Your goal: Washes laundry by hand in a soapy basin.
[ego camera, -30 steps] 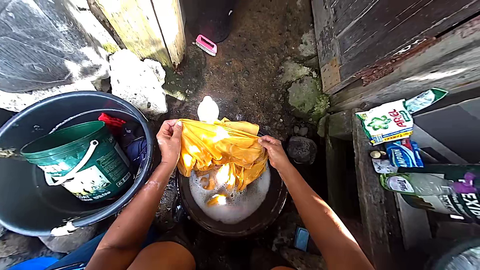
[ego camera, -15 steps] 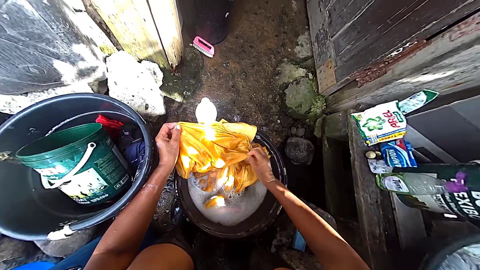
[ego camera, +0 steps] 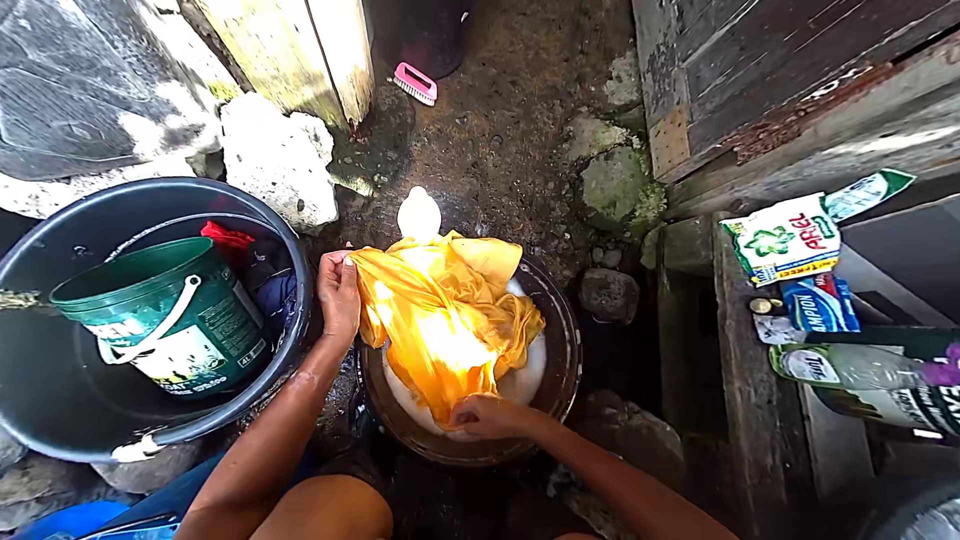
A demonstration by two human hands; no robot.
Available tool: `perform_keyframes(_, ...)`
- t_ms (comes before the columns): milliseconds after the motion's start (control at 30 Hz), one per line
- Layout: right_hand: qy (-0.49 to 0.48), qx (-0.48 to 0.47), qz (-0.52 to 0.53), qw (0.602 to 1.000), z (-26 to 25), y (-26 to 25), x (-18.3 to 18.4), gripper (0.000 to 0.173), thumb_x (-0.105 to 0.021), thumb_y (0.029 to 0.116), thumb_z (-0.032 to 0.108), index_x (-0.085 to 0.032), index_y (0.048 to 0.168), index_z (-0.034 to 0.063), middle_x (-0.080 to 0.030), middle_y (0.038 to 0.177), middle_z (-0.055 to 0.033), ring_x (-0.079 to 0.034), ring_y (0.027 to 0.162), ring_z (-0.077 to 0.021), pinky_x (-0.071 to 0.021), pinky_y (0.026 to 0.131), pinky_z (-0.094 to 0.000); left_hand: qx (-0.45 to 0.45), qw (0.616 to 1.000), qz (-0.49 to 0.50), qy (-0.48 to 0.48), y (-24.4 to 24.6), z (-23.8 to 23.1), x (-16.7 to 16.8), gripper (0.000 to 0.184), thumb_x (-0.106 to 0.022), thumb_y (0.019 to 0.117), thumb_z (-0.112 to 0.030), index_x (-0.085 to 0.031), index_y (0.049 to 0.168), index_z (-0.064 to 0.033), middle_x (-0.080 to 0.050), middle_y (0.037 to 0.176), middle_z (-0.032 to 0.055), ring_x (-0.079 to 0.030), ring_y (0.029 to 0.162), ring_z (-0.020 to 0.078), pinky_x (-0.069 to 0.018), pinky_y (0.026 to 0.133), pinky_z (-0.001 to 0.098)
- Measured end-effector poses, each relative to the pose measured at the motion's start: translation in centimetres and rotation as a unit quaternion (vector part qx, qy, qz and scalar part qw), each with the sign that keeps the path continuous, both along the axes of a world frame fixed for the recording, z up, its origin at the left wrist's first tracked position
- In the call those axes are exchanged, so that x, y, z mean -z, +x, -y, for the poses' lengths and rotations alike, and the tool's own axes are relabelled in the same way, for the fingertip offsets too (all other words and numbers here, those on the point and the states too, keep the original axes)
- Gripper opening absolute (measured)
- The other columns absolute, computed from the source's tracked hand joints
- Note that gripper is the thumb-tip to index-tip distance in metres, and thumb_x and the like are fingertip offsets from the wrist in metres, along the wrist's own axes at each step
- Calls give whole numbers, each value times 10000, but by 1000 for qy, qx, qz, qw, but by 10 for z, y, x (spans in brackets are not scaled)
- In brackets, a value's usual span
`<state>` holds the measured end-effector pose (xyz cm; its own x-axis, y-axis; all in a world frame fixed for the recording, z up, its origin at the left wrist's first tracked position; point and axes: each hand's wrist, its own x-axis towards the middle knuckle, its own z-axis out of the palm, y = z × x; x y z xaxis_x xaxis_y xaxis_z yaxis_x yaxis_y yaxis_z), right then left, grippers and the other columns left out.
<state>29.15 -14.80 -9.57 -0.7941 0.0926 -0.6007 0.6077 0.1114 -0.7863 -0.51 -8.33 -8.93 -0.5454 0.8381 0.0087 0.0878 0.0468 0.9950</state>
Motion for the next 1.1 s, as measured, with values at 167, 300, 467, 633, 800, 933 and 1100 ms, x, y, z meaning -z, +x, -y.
perform_keyframes(167,87,116,13,989,-23,6,-3,290,-563,1035,135,-699,1206,-56,-684,1228,-247,-644,1187,-366,-456,1078,-530,-2,999,26,-39,-2,2,-5,248,-428,1092,-169,-511,1279,-28,-607,1110,44,-592,990,45,-495,912,266)
perform_keyframes(300,254,347,59,901,-72,16,8,437,-659,988,297,-631,1298,-10,-629,1268,-241,-628,1143,-352,-508,1002,-512,-7,999,37,-38,0,1,-7,231,-423,1093,-157,-523,1265,-39,-602,1106,36,-582,986,41,-486,906,255)
perform_keyframes(467,270,321,110,901,-93,18,39,462,-639,1012,240,-581,1381,-32,-594,1350,-274,-553,1291,-417,-410,1124,-551,-5,998,53,-17,0,-2,-9,231,-421,1090,-138,-515,1273,-32,-611,1149,35,-587,1039,45,-483,940,259)
perform_keyframes(633,226,374,104,893,-104,24,20,236,-566,1033,98,-680,1145,-74,-682,1091,-269,-655,1048,-380,-493,974,-538,-23,997,68,39,-6,-21,0,171,-453,1047,-44,-534,1189,5,-621,1005,19,-612,948,51,-514,888,249)
perform_keyframes(800,308,507,1,805,-118,57,10,232,-554,1031,90,-645,1145,-91,-667,1107,-259,-657,1017,-341,-523,931,-513,-8,998,51,22,-9,-19,1,232,-471,1065,-86,-506,1287,-25,-613,1041,13,-585,948,26,-485,882,228)
perform_keyframes(933,279,578,-21,766,-133,73,7,227,-531,1052,125,-614,1159,-57,-651,1033,-212,-636,935,-274,-523,871,-481,1,998,24,56,-10,-29,10,152,-506,1034,-46,-562,1172,-18,-615,947,-4,-599,864,27,-513,816,221)
perform_keyframes(1100,252,618,-58,743,-146,76,-6,192,-532,1052,120,-601,1127,-43,-615,948,-152,-602,850,-198,-520,807,-408,21,998,-12,53,-9,-31,9,185,-500,1044,-32,-681,1052,7,-708,1072,68,-653,961,85,-537,888,304)
